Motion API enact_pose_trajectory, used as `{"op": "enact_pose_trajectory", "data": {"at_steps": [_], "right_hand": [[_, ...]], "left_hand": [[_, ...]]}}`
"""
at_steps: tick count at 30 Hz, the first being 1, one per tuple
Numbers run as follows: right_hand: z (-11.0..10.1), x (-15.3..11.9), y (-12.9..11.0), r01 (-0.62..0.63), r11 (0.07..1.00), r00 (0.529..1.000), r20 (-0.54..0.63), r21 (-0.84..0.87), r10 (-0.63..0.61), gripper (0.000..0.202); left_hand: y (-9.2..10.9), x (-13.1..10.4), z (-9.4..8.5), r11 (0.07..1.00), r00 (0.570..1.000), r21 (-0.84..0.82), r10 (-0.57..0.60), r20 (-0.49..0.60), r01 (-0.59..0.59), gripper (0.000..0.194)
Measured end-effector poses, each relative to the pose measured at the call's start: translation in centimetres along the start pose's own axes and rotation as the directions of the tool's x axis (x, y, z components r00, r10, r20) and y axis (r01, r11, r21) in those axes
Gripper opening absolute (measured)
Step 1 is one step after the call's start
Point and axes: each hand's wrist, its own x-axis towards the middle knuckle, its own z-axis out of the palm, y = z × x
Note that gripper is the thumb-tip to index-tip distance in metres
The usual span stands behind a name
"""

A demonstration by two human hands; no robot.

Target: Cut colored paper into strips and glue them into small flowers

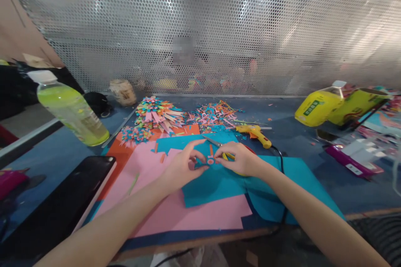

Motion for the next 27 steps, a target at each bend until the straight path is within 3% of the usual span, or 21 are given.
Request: {"op": "enact_pose_trajectory", "data": {"at_steps": [5,9,12,16,20,24,27], "right_hand": [[0.0,0.0,0.0,-0.062,0.995,0.996,-0.063,0.081,0.068,0.013],[-0.9,0.0,0.8,-0.024,0.993,0.984,-0.176,-0.117,0.003,0.013],[-1.4,0.0,1.4,-0.016,0.989,0.984,-0.18,-0.144,-0.01,0.015],[-1.5,-0.1,1.7,0.023,0.993,0.994,-0.103,-0.117,-0.035,0.016],[-1.2,-0.3,1.1,0.124,0.984,0.991,0.065,-0.125,-0.116,0.017],[-1.4,-0.7,0.5,0.202,0.978,0.957,0.223,-0.049,-0.187,0.015],[-2.4,-0.9,0.7,0.179,0.984,0.957,0.232,0.011,-0.177,0.018]], "left_hand": [[0.5,0.2,-0.3,0.993,0.997,-0.087,-0.079,-0.015,0.077,0.048],[0.2,0.3,-1.5,0.995,0.993,0.069,-0.066,-0.096,0.073,0.038],[-0.5,0.4,-1.8,0.97,0.992,0.238,-0.017,-0.128,0.048,0.038],[-1.0,1.3,-1.0,0.905,0.998,0.425,0.051,-0.024,-0.036,0.056],[-0.6,2.7,0.3,0.824,0.98,0.531,0.141,0.143,-0.196,0.068],[-0.5,3.8,1.2,0.803,0.978,0.568,0.089,0.189,-0.182,0.067],[-0.8,3.9,1.4,0.808,0.98,0.563,0.084,0.181,-0.173,0.058]]}}
